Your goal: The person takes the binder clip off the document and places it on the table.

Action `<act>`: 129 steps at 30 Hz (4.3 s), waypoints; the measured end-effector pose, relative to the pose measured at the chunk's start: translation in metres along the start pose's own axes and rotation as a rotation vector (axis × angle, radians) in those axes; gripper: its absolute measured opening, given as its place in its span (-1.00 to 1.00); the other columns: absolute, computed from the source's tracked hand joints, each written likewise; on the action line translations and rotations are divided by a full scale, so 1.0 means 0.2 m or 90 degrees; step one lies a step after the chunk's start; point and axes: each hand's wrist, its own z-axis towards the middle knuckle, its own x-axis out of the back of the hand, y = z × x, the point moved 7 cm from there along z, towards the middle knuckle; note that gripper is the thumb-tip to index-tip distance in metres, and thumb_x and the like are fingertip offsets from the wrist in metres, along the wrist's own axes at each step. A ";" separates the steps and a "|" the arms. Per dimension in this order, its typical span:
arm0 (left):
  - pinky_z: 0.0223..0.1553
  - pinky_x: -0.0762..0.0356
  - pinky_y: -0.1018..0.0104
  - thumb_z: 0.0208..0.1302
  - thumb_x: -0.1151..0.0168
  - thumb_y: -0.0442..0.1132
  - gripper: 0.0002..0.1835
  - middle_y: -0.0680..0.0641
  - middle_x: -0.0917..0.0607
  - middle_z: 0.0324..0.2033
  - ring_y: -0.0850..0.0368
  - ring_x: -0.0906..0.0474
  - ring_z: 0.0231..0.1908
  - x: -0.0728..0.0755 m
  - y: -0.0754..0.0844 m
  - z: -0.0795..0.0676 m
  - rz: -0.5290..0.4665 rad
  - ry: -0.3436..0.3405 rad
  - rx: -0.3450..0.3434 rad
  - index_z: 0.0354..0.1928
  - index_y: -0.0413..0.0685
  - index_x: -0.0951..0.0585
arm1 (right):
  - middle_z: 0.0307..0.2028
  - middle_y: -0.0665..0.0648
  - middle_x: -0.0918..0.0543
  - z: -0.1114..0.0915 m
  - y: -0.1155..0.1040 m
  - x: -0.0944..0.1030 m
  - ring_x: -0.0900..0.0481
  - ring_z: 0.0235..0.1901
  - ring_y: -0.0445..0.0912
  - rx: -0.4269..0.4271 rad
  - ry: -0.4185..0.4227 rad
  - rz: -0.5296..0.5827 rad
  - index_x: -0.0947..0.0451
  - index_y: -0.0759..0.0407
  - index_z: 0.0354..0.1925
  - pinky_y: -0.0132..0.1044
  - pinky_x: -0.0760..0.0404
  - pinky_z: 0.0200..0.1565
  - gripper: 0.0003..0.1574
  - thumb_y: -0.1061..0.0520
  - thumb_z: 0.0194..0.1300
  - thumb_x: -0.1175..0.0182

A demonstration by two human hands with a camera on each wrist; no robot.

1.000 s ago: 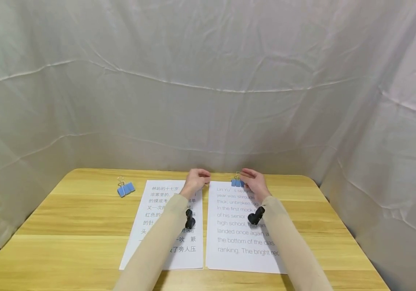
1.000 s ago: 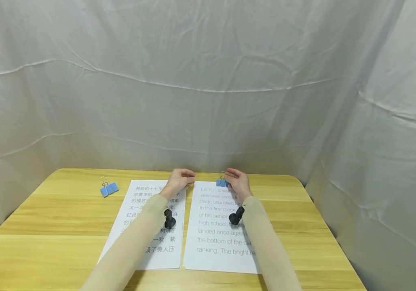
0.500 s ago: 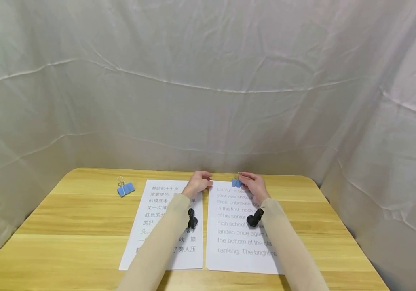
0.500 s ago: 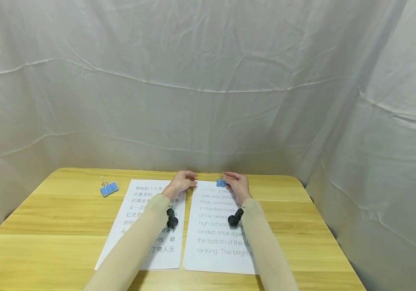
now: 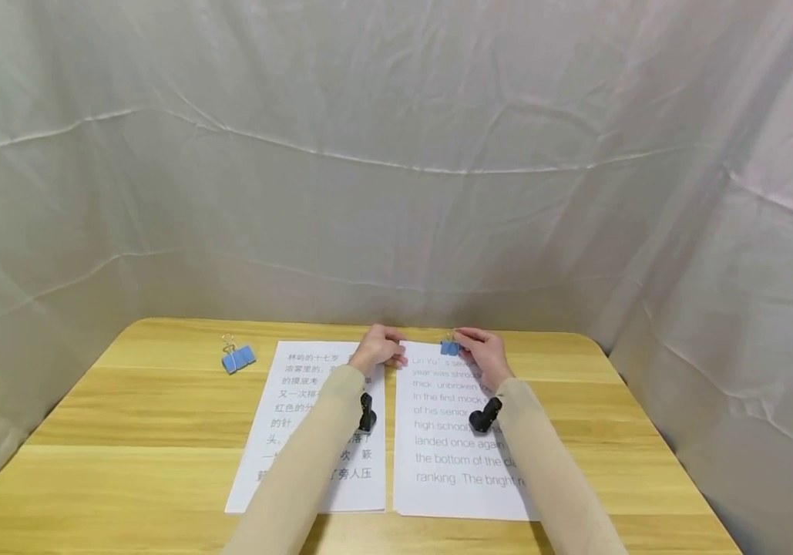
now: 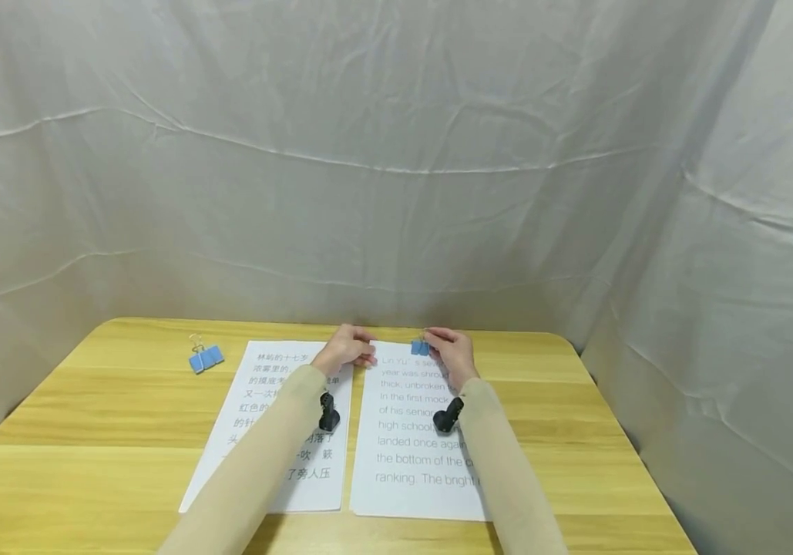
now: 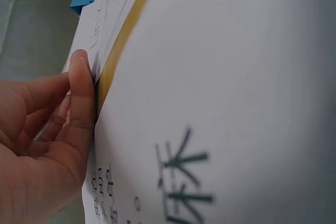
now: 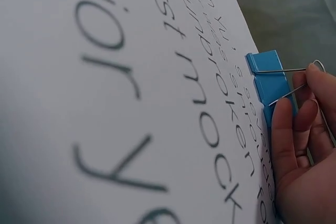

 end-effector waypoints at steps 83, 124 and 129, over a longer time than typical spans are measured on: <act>-0.38 -0.71 0.35 0.31 -0.22 -0.44 -0.69 -0.35 -0.72 -0.20 0.15 -0.71 -0.54 -0.02 -0.01 -0.01 -0.051 0.041 0.019 0.07 -0.40 -0.59 | 0.13 0.09 -0.65 0.07 -0.06 -0.01 -0.56 -0.07 -0.17 0.027 -0.078 -0.081 -0.55 0.03 0.22 -0.46 -0.59 -0.32 -0.39 -0.07 0.23 -0.38; -0.35 -0.72 0.31 0.29 -0.22 -0.46 -0.67 -0.34 -0.75 -0.28 0.09 -0.73 -0.52 0.01 -0.02 -0.02 -0.044 0.071 0.035 0.10 -0.38 -0.58 | 0.22 0.07 -0.55 0.02 -0.14 0.12 -0.51 -0.02 -0.20 0.039 -0.113 -0.049 -0.41 0.03 0.34 -0.43 -0.56 -0.25 -0.22 -0.23 0.25 -0.30; -0.36 -0.71 0.33 0.30 -0.21 -0.47 -0.66 -0.37 -0.74 -0.24 0.16 -0.71 -0.56 0.00 -0.02 -0.03 -0.054 0.063 0.031 0.11 -0.40 -0.57 | 0.26 0.20 -0.52 0.01 -0.11 0.17 -0.51 -0.05 -0.14 0.051 -0.126 -0.084 -0.36 0.07 0.37 -0.41 -0.53 -0.33 -0.16 -0.26 0.26 -0.27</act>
